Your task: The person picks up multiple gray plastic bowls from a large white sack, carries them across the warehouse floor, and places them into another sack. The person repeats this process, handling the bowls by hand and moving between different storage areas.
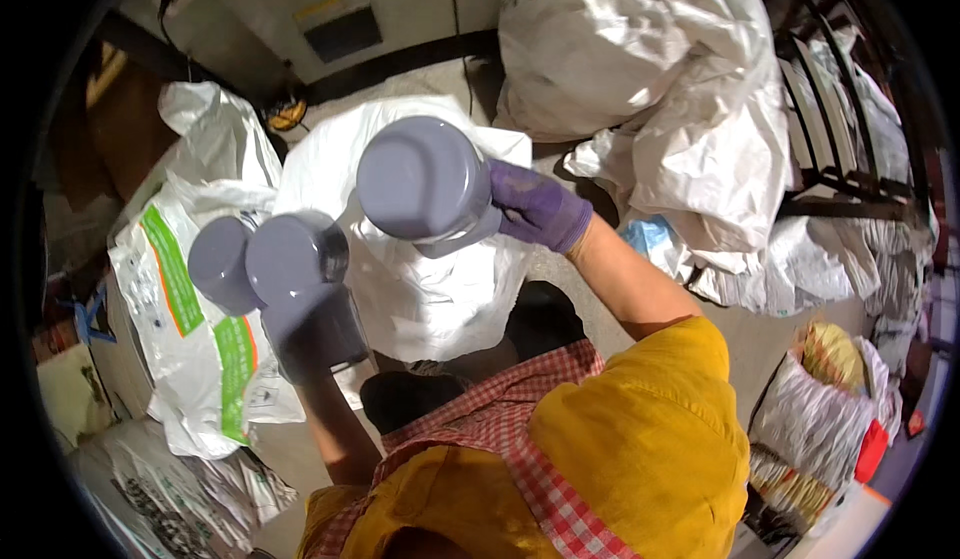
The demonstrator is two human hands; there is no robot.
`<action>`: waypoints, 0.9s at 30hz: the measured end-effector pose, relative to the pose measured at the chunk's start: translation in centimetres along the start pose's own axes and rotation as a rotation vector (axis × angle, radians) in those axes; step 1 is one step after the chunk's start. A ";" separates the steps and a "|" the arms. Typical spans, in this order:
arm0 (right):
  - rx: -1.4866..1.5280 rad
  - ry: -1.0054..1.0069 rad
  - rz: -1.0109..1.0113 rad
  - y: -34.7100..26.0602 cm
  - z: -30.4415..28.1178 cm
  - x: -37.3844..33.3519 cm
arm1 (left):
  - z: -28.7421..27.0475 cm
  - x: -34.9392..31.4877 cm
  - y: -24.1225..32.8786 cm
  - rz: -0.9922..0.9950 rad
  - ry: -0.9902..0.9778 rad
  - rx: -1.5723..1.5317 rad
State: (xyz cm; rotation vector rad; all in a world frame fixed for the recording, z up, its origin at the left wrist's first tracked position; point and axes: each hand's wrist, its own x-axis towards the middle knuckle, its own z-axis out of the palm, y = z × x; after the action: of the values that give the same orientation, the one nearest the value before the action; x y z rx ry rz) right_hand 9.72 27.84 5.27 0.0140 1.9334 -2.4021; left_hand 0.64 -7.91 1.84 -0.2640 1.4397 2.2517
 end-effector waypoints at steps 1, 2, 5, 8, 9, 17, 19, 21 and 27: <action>-0.336 -0.038 -0.207 -1.8 0.0 -0.6 | 0.7 -0.5 1.3 -0.020 -0.024 0.017; -0.663 -0.007 -0.430 -3.7 0.1 -1.3 | 1.6 -1.2 2.8 -0.044 -0.049 0.035; -0.733 0.126 -0.494 -11.8 0.8 -5.1 | 4.2 -3.5 6.0 -0.284 -0.122 -0.030; -0.781 0.296 -0.504 -19.4 2.1 -9.6 | 12.8 -8.2 10.0 -0.297 -0.174 0.121; -0.830 0.361 -0.502 -22.4 2.7 -11.5 | 14.1 -9.1 10.5 -0.383 -0.226 0.113; 0.519 0.645 -0.358 -34.6 8.3 -27.5 | 30.1 -19.3 16.7 -0.639 -0.750 0.071; 0.479 0.811 -0.450 -35.4 10.6 -31.4 | 33.3 -21.7 17.2 -0.686 -0.862 0.142; 0.482 0.852 -0.610 -36.3 12.5 -34.6 | 35.5 -22.8 16.1 -0.748 -0.987 0.186; 0.388 1.082 -0.778 -35.0 16.5 -45.3 | 42.5 -31.1 14.7 -0.913 -1.278 0.332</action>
State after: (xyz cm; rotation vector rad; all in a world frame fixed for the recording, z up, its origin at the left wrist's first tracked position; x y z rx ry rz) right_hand 53.67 20.92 44.96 0.9132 1.9002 -3.8102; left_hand 24.47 16.66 44.45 0.4734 0.6760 0.9683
